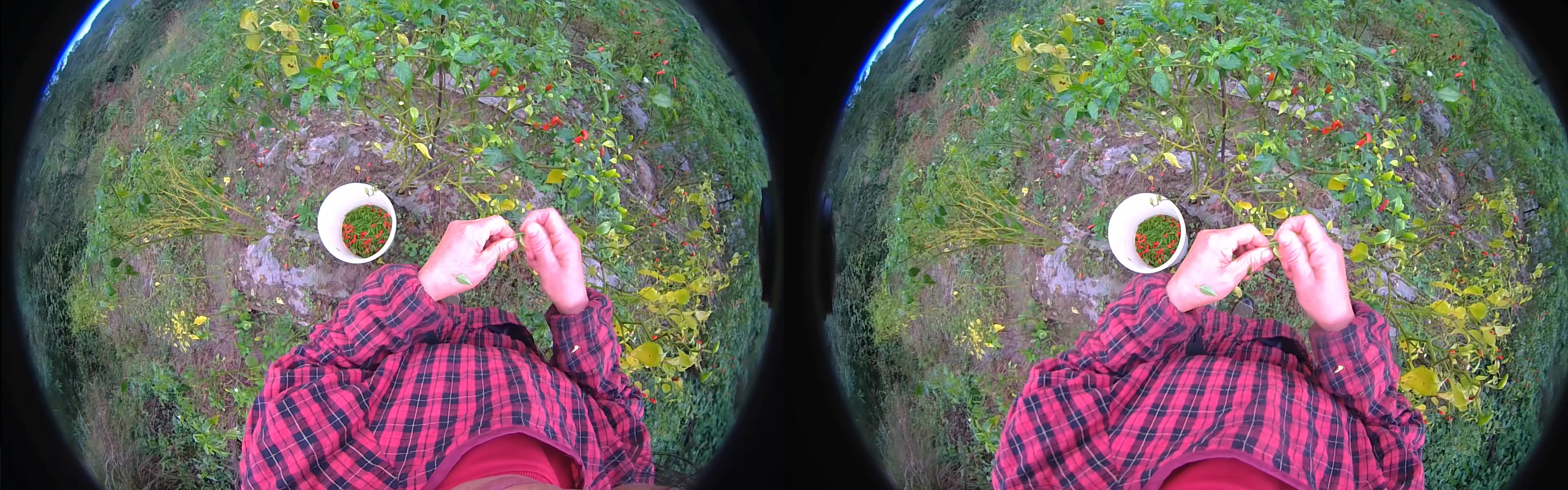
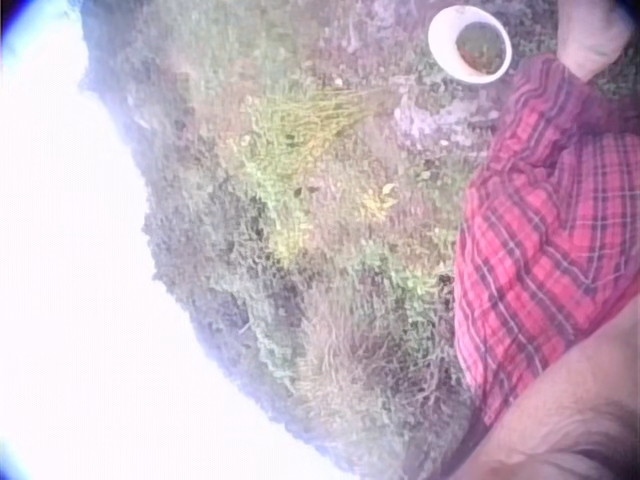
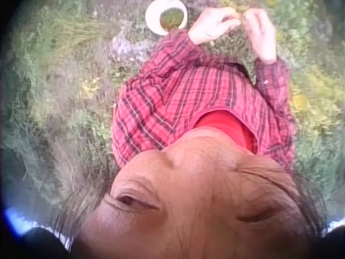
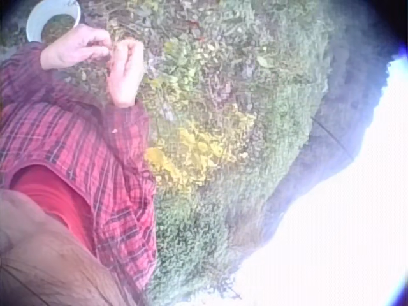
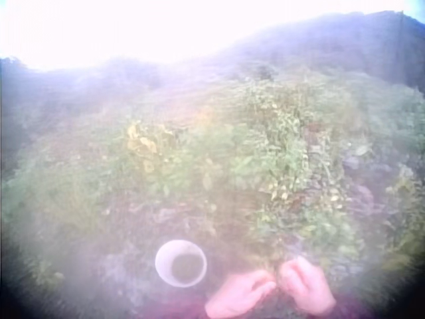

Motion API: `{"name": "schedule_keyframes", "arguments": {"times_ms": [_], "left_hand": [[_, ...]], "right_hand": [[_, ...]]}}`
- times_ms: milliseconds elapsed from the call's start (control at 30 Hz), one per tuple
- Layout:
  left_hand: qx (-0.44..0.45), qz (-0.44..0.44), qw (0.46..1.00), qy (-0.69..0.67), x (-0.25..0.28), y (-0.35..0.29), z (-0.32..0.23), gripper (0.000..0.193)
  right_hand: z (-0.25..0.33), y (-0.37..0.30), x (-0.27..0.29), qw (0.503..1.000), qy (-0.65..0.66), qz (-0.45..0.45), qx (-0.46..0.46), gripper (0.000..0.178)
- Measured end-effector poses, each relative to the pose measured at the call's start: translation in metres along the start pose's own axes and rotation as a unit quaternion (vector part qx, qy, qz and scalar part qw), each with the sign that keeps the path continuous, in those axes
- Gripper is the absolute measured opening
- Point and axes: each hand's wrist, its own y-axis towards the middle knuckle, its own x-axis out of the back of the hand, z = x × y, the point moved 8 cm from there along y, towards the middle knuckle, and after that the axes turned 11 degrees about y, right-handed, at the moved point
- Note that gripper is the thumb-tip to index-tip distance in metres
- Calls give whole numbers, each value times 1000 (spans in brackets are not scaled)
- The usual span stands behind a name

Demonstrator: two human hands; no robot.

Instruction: The person picks small red chilies from a bush by hand and places them into a white bowl on the ground. They move between several nearby plants, selecting and collecting chilies throughout the clip.

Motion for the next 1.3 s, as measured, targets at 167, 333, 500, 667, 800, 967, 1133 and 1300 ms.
{"name": "schedule_keyframes", "arguments": {"times_ms": [167,333,500,667,800,967,1133,1300], "left_hand": [[-25,-81,981,173,26,-1,-15,9],[-231,-80,890,386,1,-4,-105,54],[-434,91,872,208,-90,-43,-227,14],[-451,211,851,166,-121,-53,-276,14],[-440,254,841,188,-135,-39,-283,13],[-417,294,813,279,-147,-20,-289,13],[-330,344,798,369,-138,-5,-253,13],[-131,331,874,332,-99,20,-157,19]], "right_hand": [[56,-9,36,975,210,-35,63,13],[101,-31,109,936,329,-19,123,23],[99,-39,154,911,392,2,127,18],[87,-50,184,941,291,-106,138,43],[70,-57,184,922,375,-1,93,45],[38,-60,206,908,402,-116,28,22],[28,-61,197,962,240,-130,23,20],[29,-61,195,962,244,-124,15,21]]}}
